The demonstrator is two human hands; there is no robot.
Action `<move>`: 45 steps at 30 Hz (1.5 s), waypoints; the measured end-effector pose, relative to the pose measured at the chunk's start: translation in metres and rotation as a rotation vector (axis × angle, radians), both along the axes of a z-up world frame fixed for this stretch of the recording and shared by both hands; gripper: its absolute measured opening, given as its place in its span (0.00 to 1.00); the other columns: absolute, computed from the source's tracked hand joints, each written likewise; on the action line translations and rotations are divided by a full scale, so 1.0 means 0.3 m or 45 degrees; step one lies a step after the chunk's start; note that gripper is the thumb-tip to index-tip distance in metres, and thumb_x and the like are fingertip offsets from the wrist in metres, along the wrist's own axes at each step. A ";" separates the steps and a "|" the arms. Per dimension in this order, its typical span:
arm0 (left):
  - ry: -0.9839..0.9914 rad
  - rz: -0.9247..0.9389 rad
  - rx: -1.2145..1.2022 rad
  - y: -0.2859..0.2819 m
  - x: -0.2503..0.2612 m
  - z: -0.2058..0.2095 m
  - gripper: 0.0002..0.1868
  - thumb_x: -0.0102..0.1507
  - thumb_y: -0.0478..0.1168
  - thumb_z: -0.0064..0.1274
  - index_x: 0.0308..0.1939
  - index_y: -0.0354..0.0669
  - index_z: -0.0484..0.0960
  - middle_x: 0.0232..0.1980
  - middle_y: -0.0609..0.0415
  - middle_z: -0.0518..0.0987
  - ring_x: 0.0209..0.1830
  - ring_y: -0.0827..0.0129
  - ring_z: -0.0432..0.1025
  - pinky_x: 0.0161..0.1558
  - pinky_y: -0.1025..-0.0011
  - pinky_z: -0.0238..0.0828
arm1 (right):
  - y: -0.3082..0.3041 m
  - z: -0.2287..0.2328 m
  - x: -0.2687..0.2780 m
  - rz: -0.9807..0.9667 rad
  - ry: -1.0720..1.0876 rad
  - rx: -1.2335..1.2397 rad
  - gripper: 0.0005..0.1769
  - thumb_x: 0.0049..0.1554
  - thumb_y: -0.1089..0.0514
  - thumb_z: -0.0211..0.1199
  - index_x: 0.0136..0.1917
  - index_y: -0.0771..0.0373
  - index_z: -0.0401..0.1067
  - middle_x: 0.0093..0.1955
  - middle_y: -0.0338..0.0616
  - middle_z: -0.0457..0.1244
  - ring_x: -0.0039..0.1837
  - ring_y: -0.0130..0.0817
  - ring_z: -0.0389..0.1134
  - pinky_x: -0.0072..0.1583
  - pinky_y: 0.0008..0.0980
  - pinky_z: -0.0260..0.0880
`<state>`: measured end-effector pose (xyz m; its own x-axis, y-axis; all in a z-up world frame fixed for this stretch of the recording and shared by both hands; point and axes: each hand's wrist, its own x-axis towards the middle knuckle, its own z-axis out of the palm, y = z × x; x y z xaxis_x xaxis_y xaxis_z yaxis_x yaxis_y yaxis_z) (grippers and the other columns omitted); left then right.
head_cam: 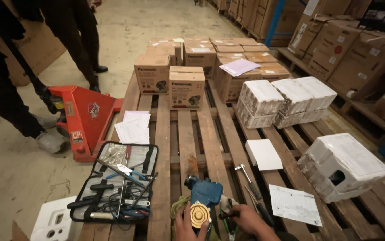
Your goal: Disassembling and cleaning a small mechanical pump or motor component using hand tools on a pallet.
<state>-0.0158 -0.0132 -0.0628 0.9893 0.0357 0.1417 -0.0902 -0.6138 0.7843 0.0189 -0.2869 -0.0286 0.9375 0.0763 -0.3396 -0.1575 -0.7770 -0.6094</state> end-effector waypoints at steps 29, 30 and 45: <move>0.127 -0.028 -0.087 0.006 -0.021 0.024 0.49 0.60 0.68 0.57 0.76 0.47 0.60 0.69 0.39 0.62 0.64 0.39 0.67 0.63 0.42 0.62 | 0.014 0.016 -0.006 -0.050 0.114 0.058 0.15 0.51 0.63 0.64 0.52 0.55 0.83 0.52 0.33 0.76 0.53 0.26 0.77 0.59 0.23 0.76; 0.060 -0.032 -0.083 0.008 -0.015 0.041 0.48 0.60 0.68 0.55 0.75 0.45 0.61 0.68 0.38 0.63 0.62 0.40 0.69 0.62 0.42 0.63 | 0.006 -0.001 0.007 -0.030 0.039 0.131 0.15 0.50 0.64 0.63 0.50 0.57 0.83 0.49 0.33 0.78 0.50 0.26 0.78 0.56 0.23 0.77; 0.228 0.002 0.034 -0.006 0.001 0.024 0.50 0.60 0.74 0.51 0.78 0.54 0.57 0.69 0.42 0.62 0.62 0.38 0.67 0.61 0.42 0.63 | 0.001 0.001 0.010 -0.027 0.064 -0.049 0.18 0.49 0.58 0.65 0.54 0.49 0.82 0.50 0.33 0.75 0.51 0.30 0.76 0.57 0.25 0.76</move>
